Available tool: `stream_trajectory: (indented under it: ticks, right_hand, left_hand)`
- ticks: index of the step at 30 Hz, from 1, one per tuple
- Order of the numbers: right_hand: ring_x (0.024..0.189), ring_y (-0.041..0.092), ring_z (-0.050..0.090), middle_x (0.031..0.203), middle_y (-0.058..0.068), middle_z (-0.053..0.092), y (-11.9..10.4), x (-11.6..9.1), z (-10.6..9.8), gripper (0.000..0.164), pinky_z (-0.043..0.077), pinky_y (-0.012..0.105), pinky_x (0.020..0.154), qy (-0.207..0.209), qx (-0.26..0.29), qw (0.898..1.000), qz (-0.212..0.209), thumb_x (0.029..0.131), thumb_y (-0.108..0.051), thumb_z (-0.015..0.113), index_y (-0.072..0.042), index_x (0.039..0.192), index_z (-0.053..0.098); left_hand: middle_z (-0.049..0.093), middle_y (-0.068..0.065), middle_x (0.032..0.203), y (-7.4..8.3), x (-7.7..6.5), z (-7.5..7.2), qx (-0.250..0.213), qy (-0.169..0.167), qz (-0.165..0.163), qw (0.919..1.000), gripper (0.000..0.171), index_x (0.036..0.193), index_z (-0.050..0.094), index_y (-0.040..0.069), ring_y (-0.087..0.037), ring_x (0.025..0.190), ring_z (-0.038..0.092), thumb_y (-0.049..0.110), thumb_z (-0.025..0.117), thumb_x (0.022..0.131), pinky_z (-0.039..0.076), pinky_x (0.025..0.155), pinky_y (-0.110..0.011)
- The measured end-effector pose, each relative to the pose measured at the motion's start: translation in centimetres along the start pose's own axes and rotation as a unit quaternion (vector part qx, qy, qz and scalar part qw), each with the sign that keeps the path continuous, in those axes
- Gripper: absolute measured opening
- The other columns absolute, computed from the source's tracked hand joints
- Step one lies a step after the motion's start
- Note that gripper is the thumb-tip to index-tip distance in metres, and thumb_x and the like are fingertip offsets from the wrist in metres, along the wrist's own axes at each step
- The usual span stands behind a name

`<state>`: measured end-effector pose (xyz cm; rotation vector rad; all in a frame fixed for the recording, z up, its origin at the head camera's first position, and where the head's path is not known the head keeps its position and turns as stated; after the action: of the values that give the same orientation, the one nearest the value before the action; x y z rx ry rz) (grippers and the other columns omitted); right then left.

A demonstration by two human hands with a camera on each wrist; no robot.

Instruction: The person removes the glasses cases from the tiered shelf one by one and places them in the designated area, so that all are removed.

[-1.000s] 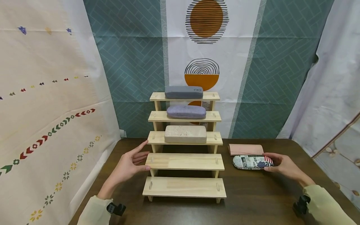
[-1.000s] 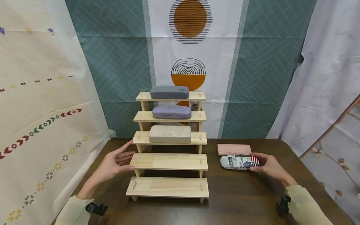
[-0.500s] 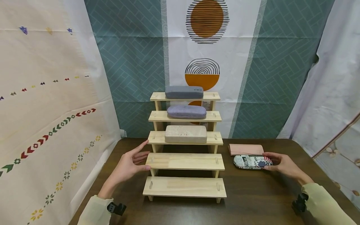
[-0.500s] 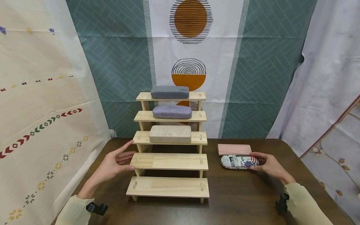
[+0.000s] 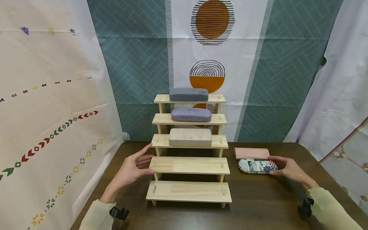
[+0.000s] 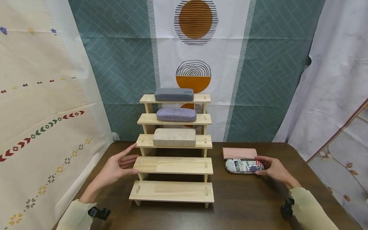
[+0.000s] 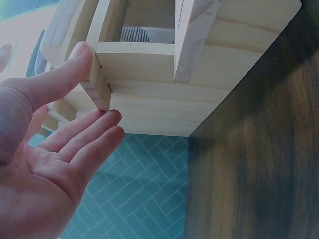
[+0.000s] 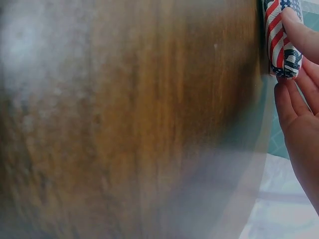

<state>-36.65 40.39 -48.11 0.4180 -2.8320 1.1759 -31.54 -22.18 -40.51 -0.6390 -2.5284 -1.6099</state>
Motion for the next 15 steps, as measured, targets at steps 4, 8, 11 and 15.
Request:
stream_trajectory:
  ticks: [4,8,11,15]
  right_hand:
    - [0.111,0.029,0.064,0.134,0.03,0.064,-0.09,-0.04,0.09,0.069,0.052,0.018,0.083,-0.003,-0.015,1.0,0.005,0.083,-0.015,0.091,0.009,0.14,0.061]
    - [0.112,0.031,0.064,0.134,0.03,0.064,-0.09,0.1,0.15,0.069,0.053,0.019,0.084,0.0,-0.021,1.0,0.008,0.083,-0.016,0.091,0.009,0.14,0.061]
    - [0.112,0.034,0.064,0.134,0.031,0.063,-0.05,0.18,0.29,0.069,0.054,0.02,0.083,0.0,-0.019,1.0,0.008,0.083,-0.015,0.091,0.01,0.14,0.061]
    - [0.115,0.037,0.064,0.135,0.032,0.063,0.03,0.11,0.41,0.071,0.054,0.02,0.083,-0.001,-0.024,1.0,0.012,0.083,-0.014,0.091,0.011,0.142,0.059]
  left_hand:
    - [0.06,-0.025,0.143,0.0,0.0,0.03,0.004,-0.001,-0.001,1.0,0.102,0.165,0.041,0.023,-0.039,0.129,0.063,-0.003,0.091,0.079,0.052,0.103,-0.056]
    - [0.061,-0.025,0.143,0.04,0.06,0.02,0.005,-0.001,-0.001,1.0,0.102,0.165,0.041,0.023,-0.039,0.129,0.063,-0.002,0.091,0.079,0.052,0.103,-0.056]
    - [0.061,-0.025,0.143,0.05,0.05,0.0,0.007,-0.001,-0.001,1.0,0.102,0.165,0.04,0.023,-0.039,0.129,0.063,-0.002,0.091,0.079,0.052,0.103,-0.055]
    - [0.061,-0.025,0.143,0.02,0.0,0.01,0.007,-0.001,-0.002,1.0,0.102,0.165,0.04,0.023,-0.039,0.129,0.062,-0.003,0.091,0.079,0.053,0.103,-0.054]
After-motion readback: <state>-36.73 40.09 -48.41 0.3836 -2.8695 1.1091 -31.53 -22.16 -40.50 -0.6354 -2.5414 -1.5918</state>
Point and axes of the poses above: each hand's wrist, its own x-axis towards the middle knuckle, its own z-axis out of the palm, y = z × x, the point moved 8 cm from there along x, towards the middle knuckle
